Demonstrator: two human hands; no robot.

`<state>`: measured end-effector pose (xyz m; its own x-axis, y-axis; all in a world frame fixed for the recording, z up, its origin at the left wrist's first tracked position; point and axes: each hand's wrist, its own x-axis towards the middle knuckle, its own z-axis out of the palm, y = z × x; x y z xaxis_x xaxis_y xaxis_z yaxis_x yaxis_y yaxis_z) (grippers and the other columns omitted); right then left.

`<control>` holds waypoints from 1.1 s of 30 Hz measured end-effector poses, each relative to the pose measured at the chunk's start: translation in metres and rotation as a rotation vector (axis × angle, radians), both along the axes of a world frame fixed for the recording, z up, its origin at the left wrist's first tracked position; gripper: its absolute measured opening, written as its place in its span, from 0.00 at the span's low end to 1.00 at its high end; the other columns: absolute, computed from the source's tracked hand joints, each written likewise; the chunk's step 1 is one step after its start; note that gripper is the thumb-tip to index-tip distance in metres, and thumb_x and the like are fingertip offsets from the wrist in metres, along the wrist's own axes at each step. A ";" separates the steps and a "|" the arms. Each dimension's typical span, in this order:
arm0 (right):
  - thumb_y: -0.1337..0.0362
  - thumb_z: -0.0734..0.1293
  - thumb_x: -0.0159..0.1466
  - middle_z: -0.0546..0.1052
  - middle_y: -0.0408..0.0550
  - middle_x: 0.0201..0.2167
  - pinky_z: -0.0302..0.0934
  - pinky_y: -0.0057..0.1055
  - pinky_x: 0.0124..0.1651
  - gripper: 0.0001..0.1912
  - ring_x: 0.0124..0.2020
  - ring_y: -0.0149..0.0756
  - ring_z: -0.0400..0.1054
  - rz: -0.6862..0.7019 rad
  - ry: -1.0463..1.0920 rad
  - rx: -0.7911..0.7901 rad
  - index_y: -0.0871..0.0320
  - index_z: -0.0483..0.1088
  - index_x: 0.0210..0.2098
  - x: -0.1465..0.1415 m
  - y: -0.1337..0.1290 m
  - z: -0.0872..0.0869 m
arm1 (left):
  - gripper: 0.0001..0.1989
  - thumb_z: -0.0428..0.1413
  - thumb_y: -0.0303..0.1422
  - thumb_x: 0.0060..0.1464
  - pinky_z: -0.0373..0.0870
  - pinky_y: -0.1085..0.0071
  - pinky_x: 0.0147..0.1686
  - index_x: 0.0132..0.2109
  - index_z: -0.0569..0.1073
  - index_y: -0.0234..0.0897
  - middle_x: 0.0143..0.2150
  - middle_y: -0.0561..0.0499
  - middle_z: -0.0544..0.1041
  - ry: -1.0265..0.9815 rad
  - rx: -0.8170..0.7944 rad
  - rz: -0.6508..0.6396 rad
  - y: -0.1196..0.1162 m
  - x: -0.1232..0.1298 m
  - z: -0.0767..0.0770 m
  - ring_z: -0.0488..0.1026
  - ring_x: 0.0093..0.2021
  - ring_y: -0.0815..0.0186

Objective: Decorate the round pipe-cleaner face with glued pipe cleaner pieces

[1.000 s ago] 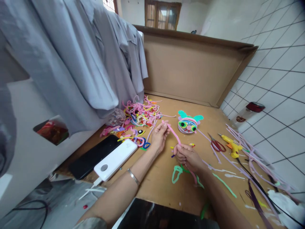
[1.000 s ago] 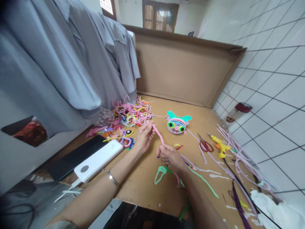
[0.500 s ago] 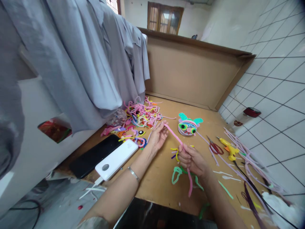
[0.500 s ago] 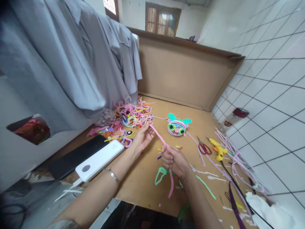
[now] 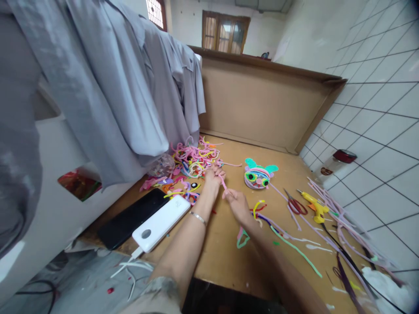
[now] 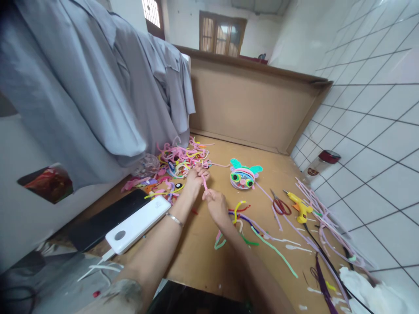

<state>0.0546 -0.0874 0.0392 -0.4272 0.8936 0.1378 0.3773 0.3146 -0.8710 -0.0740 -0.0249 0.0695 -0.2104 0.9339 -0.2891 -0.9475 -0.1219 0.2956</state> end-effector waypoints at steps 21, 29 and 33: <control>0.67 0.54 0.70 0.80 0.60 0.33 0.59 0.29 0.32 0.16 0.33 0.42 0.76 -0.240 -0.922 0.274 0.62 0.73 0.45 0.008 -0.008 -0.006 | 0.15 0.46 0.30 0.64 0.67 0.78 0.26 0.38 0.76 0.30 0.24 0.51 0.76 0.225 0.049 0.015 0.009 0.025 -0.036 0.72 0.22 0.74; 0.65 0.53 0.71 0.79 0.59 0.33 0.51 0.29 0.30 0.18 0.31 0.39 0.73 -0.216 -0.819 0.203 0.62 0.73 0.44 0.007 -0.012 -0.002 | 0.08 0.53 0.26 0.59 0.69 0.79 0.27 0.43 0.76 0.32 0.25 0.53 0.77 0.171 0.106 0.014 0.006 0.015 -0.041 0.73 0.23 0.74; 0.65 0.54 0.69 0.77 0.50 0.28 0.50 0.28 0.31 0.15 0.28 0.35 0.68 -0.226 -0.565 0.187 0.60 0.72 0.41 0.008 -0.009 -0.007 | 0.06 0.56 0.26 0.57 0.67 0.81 0.25 0.42 0.76 0.34 0.25 0.54 0.77 0.131 0.115 0.008 0.008 0.008 -0.043 0.72 0.22 0.75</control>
